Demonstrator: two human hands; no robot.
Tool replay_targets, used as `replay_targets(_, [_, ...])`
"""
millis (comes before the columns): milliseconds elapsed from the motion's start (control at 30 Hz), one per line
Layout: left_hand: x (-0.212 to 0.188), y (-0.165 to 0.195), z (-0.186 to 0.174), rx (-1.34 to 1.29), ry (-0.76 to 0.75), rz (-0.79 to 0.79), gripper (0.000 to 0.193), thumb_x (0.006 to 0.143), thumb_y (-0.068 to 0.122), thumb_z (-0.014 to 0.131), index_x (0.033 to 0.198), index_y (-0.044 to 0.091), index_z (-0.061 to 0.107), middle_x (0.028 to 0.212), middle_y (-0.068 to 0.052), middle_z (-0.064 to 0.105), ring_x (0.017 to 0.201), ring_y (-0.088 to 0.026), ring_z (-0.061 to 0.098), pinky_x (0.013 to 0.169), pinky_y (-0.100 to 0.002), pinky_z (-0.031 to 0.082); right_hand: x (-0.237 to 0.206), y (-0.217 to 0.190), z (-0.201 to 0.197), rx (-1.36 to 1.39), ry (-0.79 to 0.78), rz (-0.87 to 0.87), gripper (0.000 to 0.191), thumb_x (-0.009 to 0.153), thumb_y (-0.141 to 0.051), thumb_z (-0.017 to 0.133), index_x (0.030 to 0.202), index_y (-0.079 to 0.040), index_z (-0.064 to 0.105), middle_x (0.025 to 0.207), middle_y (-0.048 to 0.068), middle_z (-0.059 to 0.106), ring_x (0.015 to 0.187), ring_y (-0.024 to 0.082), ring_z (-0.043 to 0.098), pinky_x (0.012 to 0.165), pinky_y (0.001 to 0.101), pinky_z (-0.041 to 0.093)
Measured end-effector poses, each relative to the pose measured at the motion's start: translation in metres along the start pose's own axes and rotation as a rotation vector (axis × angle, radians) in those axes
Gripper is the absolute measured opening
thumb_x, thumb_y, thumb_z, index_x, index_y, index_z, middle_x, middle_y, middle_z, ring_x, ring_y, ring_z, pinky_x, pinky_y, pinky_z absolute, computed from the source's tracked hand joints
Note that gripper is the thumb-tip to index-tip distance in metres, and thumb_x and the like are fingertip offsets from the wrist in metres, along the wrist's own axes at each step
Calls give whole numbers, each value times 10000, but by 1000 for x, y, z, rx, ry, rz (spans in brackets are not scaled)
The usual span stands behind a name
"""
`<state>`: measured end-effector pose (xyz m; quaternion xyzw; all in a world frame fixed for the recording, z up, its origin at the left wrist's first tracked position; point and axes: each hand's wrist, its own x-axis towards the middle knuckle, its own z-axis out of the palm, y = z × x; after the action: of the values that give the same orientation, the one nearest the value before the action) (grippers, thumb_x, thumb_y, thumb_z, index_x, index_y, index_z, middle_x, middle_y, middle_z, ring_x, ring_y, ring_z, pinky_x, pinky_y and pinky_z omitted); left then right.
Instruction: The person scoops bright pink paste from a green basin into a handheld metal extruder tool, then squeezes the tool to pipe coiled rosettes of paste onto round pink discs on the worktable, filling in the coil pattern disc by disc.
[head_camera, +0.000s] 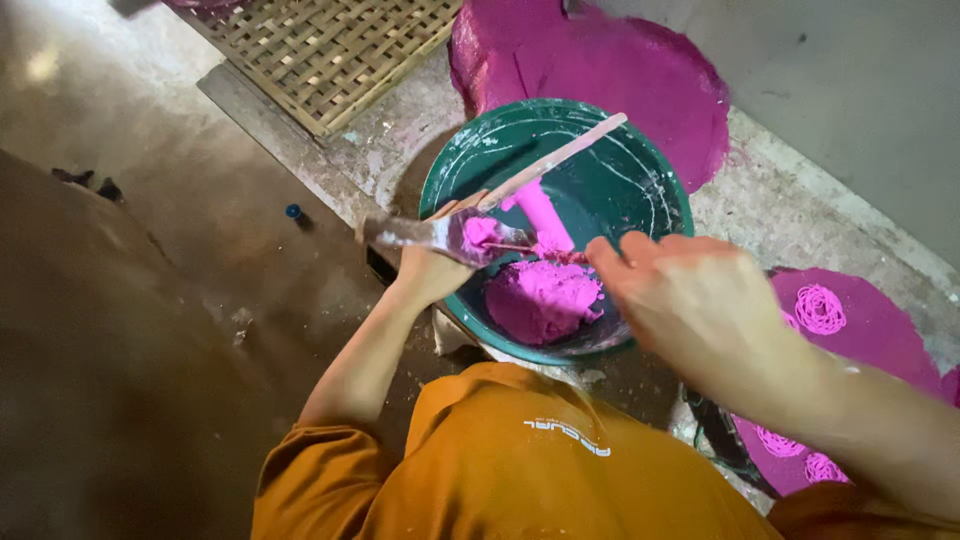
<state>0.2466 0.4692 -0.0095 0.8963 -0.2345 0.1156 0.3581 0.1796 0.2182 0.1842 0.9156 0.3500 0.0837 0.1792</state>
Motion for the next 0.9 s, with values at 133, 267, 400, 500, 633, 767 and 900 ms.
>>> replay_targets(133, [6,5,3,-50,36,172,484,899,240,753,1353,132,626,1552,-83,565,1355,-273,583,1200,-389,460,18,-18,5,-28,39,4,213,823,-196,674,1025,-130,670,759,31,651,606,195,691,495,325,538])
replay_targets(267, [7,14,10,16,38,149,704,763,275,792,1406,92,568,1498,-143,549,1330,-323,557,1116,-461,423,24,-37,37,1,229,-50,338,794,-192,673,1107,-63,688,791,61,675,642,221,700,549,335,552])
replay_targets(400, [3,15,0,-30,34,-330,697,801,338,800,1429,147,564,1441,-95,598,1241,-300,616,1063,-439,488,-2,-6,55,215,-35,132,263,890,-178,642,1150,-159,676,799,52,689,651,266,708,517,414,549])
replay_targets(500, [2,16,-5,-120,218,-277,822,835,348,804,1493,46,414,1269,-82,638,1212,-328,644,1153,-496,410,-10,1,70,459,59,332,286,957,-243,625,1234,-190,672,876,73,744,670,326,717,543,465,551])
replay_targets(633, [3,14,4,82,342,-144,611,787,236,830,1329,44,620,1610,-270,375,1200,-499,564,1035,-520,442,14,-39,116,984,262,368,385,967,-145,641,1352,-146,642,1075,140,746,834,319,770,703,407,600])
replay_targets(767, [4,-11,8,297,406,-131,614,731,213,858,1281,55,636,1547,-249,410,1201,-545,544,984,-556,473,1,-60,153,1191,339,283,408,961,-50,644,1366,-96,625,1196,218,684,1025,375,719,793,368,590])
replay_targets(900, [3,-46,7,-126,500,-285,599,836,115,795,1378,-22,580,1215,-160,662,1001,-335,680,846,-485,572,-22,-63,170,1098,66,395,404,926,-100,663,1329,-140,660,1173,193,706,972,380,718,799,390,567])
